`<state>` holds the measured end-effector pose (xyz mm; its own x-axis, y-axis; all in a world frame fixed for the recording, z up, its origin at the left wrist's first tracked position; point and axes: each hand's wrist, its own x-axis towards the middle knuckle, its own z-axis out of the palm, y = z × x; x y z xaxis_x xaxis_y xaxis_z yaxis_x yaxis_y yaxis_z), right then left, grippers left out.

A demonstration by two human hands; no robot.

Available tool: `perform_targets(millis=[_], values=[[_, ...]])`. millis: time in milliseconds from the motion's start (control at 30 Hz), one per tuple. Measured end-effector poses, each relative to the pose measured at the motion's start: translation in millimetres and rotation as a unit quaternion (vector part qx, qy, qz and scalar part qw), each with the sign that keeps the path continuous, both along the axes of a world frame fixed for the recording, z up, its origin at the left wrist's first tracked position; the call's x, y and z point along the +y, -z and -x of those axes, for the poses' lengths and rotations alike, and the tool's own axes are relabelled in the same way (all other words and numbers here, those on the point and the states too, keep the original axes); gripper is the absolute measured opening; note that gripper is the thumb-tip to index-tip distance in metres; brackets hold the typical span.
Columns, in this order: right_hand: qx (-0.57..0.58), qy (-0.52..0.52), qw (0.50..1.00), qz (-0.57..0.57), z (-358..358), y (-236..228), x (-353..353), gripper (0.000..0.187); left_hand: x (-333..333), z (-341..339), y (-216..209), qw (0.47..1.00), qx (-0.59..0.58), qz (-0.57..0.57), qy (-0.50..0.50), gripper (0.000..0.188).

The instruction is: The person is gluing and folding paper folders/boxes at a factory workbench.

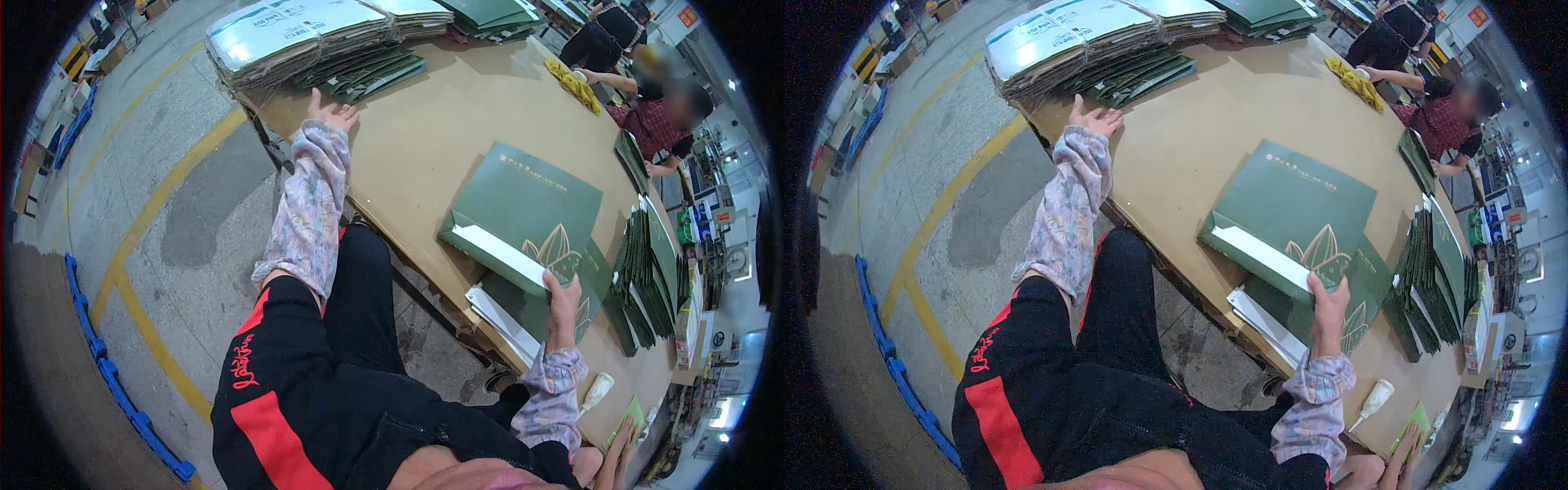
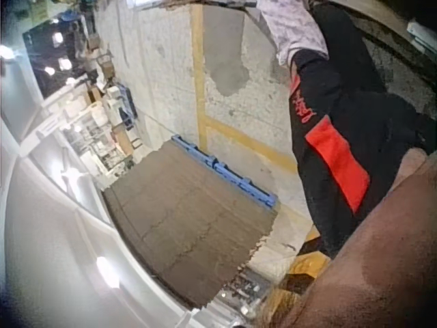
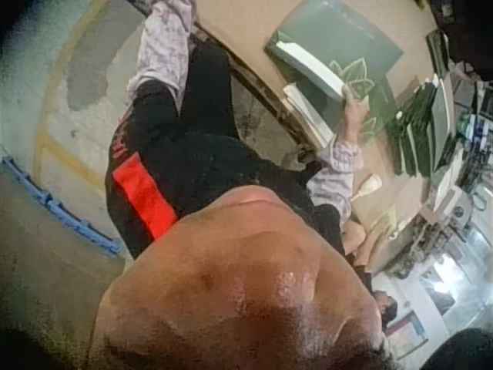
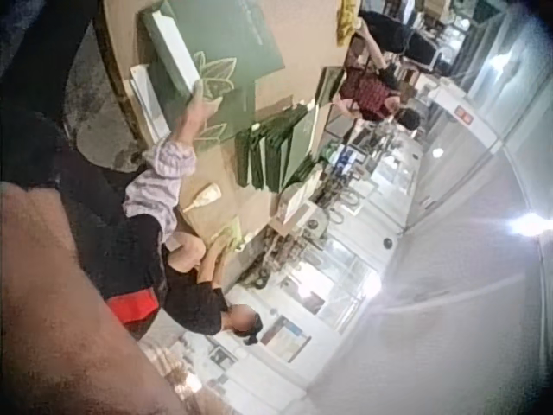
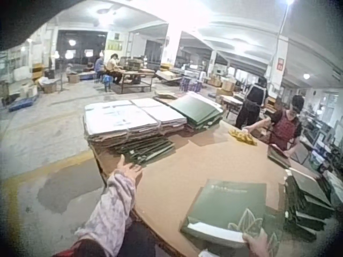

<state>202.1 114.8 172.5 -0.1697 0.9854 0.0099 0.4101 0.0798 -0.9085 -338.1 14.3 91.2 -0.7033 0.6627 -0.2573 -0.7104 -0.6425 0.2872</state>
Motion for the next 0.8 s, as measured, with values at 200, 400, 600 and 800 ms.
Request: perform_targets(millis=[200,400,600,800], values=[[0.044,-0.05,0.997,0.047,56.0,10.9,27.7,0.047,22.8,9.3,-12.1,1.0,-0.028,-0.003,-0.003,0.12],[0.038,-0.068,0.991,0.107,135.7,30.5,52.4,0.031,41.3,52.7,3.3,0.999,0.012,-0.022,-0.04,0.062],[0.014,-0.06,0.985,0.162,218.4,49.0,72.9,0.035,66.5,81.1,-28.0,0.999,0.032,0.038,-0.015,0.021],[-0.006,-0.076,0.986,0.147,340.2,68.6,64.1,0.03,65.0,73.6,-27.1,0.999,0.005,0.023,-0.024,0.016]])
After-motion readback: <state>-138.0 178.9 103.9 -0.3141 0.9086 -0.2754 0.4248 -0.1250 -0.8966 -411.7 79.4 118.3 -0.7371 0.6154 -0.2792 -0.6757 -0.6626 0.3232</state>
